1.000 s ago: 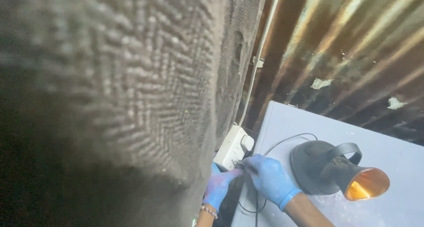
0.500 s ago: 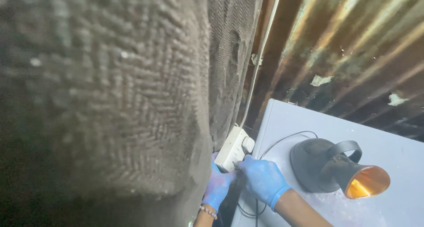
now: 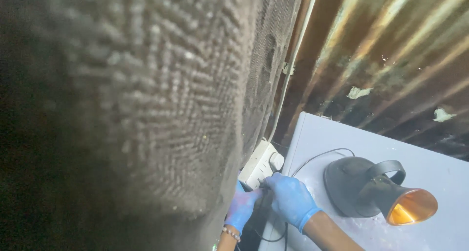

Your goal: The person plugs in a heat gun and uses it to warm a maroon gear-shaped object. They then unwrap a green clay-like substance from plastic wrap and knead it by hand before using the heat gun on the maroon object again.

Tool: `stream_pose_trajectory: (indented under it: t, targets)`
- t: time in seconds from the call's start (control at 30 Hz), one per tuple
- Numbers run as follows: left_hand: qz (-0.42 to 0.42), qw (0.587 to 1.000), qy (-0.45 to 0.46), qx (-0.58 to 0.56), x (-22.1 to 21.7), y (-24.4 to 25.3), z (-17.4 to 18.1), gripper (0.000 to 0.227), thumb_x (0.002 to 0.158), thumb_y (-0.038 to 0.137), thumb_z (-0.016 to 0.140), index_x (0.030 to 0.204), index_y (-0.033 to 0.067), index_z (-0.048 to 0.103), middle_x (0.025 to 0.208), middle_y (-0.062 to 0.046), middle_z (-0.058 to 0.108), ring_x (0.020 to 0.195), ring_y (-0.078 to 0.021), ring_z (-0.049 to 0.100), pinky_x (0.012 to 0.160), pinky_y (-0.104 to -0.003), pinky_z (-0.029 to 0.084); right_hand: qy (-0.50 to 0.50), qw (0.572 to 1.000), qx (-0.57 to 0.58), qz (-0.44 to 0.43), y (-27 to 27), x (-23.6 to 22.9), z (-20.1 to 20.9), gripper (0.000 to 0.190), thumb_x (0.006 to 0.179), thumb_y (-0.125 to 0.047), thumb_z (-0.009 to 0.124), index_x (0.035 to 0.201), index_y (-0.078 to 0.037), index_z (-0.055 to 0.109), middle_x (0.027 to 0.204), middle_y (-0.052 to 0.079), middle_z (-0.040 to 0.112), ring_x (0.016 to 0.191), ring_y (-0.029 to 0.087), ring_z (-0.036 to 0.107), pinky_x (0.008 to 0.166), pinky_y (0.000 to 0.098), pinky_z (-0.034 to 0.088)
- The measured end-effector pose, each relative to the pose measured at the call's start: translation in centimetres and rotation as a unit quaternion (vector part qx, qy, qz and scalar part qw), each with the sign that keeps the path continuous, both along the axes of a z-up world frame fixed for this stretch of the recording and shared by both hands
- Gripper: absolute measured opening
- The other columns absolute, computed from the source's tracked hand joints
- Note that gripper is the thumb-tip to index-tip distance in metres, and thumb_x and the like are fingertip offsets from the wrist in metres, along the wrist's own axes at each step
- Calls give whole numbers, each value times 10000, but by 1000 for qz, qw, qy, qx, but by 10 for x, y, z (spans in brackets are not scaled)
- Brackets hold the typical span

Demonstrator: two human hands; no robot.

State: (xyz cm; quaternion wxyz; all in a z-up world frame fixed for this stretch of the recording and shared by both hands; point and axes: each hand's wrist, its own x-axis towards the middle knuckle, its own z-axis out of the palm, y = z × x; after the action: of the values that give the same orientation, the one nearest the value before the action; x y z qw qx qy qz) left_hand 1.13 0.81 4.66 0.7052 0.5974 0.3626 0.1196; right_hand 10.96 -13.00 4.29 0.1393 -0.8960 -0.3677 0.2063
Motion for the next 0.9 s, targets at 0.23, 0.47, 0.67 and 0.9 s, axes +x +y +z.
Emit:
stream_pose_trajectory:
  t: [0.23,0.47,0.67,0.9]
  targets:
    - [-18,995,90,49,-1,7,-7,741,622,254,997,1299,146,715,1128,-56,872,1023,-196,822,961,-336,648,9,1000,-16,-21,-4,1,7,576,851,-67,538,1306,-320,785,1125,-30,790,975,379,780,874,519,632]
    - [-31,998,-27,-51,-1,24,-54,761,778,20,848,1494,128,613,1311,-104,811,1151,-181,774,1029,-308,628,-36,988,-8,-149,-32,-2,38,404,919,-301,593,1251,-396,802,1233,-106,866,1094,314,810,932,513,652]
    - [-87,994,67,0,11,40,-50,710,755,92,864,1448,137,718,1220,-102,839,1012,-175,787,692,-312,723,100,961,30,-255,-70,-27,21,382,994,-417,666,1331,-399,844,1357,-163,891,1271,163,817,1155,346,580]
    - [-144,968,151,137,27,38,-28,417,797,354,926,1127,118,832,1011,-41,887,850,-115,775,791,-298,659,242,897,-8,-369,-107,-63,19,421,1000,-458,719,1393,-443,869,1441,-165,890,1399,72,781,1258,247,525]
